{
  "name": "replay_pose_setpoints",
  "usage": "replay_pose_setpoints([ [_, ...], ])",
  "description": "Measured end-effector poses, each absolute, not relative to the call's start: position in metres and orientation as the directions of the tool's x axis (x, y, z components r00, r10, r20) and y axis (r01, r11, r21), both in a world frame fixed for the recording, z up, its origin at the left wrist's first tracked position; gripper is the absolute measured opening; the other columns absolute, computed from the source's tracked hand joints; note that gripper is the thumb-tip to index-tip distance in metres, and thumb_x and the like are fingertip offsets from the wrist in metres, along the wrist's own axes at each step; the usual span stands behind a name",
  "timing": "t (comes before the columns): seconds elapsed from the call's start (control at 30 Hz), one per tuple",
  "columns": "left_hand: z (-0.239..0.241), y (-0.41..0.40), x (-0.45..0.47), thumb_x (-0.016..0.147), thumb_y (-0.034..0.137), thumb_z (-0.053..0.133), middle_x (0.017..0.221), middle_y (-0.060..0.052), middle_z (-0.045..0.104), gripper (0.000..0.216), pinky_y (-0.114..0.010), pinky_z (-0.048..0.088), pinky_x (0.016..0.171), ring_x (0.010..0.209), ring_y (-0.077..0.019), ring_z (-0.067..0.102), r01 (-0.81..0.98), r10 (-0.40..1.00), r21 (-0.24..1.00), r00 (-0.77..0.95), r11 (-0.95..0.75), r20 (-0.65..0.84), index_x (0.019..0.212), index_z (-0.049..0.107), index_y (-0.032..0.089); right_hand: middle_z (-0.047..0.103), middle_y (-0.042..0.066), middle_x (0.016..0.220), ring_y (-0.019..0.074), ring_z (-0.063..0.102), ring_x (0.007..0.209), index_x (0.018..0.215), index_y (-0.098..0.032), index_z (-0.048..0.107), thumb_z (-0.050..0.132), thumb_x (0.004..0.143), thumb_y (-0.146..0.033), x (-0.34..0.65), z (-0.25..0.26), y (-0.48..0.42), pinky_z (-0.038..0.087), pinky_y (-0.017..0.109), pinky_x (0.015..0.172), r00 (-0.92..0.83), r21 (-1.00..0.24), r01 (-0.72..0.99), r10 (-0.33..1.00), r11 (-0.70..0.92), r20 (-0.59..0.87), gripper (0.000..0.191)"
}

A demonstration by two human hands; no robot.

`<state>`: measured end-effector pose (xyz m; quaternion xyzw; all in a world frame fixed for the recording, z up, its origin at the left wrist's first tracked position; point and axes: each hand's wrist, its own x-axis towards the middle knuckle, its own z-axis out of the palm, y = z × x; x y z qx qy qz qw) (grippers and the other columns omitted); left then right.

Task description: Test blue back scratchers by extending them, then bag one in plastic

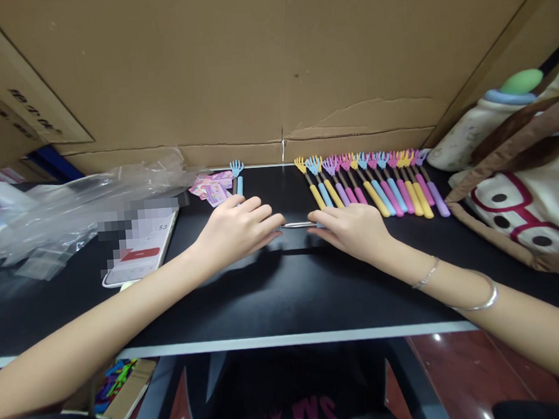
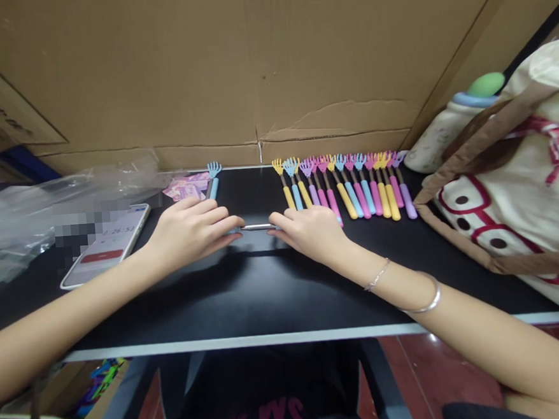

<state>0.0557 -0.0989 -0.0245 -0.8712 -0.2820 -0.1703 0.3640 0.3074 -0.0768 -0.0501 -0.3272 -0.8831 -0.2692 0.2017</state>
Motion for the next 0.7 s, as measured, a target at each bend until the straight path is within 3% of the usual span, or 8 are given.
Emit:
replay_pose_setpoints([
  [0.17, -0.023, -0.100, 0.056, 0.094, 0.027, 0.056, 0.065, 0.000, 0.058, 0.013, -0.031, 0.033, 0.061, 0.069, -0.0173, 0.054, 0.608, 0.366, -0.546, 0.790, -0.576, 0.493, 0.088, 0.067, 0.022, 0.063, -0.001, 0.062, 0.0084, 0.043, 0.049, 0.093, -0.022, 0.072, 0.040, 0.101, -0.042, 0.308, -0.047, -0.078, 0.019, 0.027, 0.053, -0.713, 0.353, 0.679, 0.461, 0.644, 0.529, 0.039],
  [0.37, -0.022, -0.095, 0.052, 0.095, 0.031, 0.054, 0.066, 0.000, 0.061, 0.019, -0.030, 0.034, 0.060, 0.068, -0.0167, 0.055, 0.591, 0.353, -0.531, 0.799, -0.607, 0.487, 0.083, 0.065, 0.022, 0.059, -0.002, 0.058, 0.0086, 0.044, 0.050, 0.080, -0.019, 0.068, 0.044, 0.099, -0.039, 0.305, -0.046, -0.080, 0.019, 0.026, 0.053, -0.735, 0.387, 0.658, 0.439, 0.646, 0.517, 0.036],
  [0.7, -0.005, -0.101, 0.051, 0.096, 0.034, 0.051, 0.062, 0.002, 0.060, 0.022, -0.030, 0.035, 0.058, 0.065, -0.0153, 0.055, 0.584, 0.303, -0.549, 0.799, -0.598, 0.520, 0.083, 0.065, 0.023, 0.053, -0.001, 0.058, 0.0094, 0.043, 0.053, 0.073, -0.019, 0.063, 0.038, 0.101, -0.043, 0.309, -0.030, -0.078, 0.018, 0.027, 0.056, -0.762, 0.480, 0.641, 0.423, 0.599, 0.491, 0.044],
])
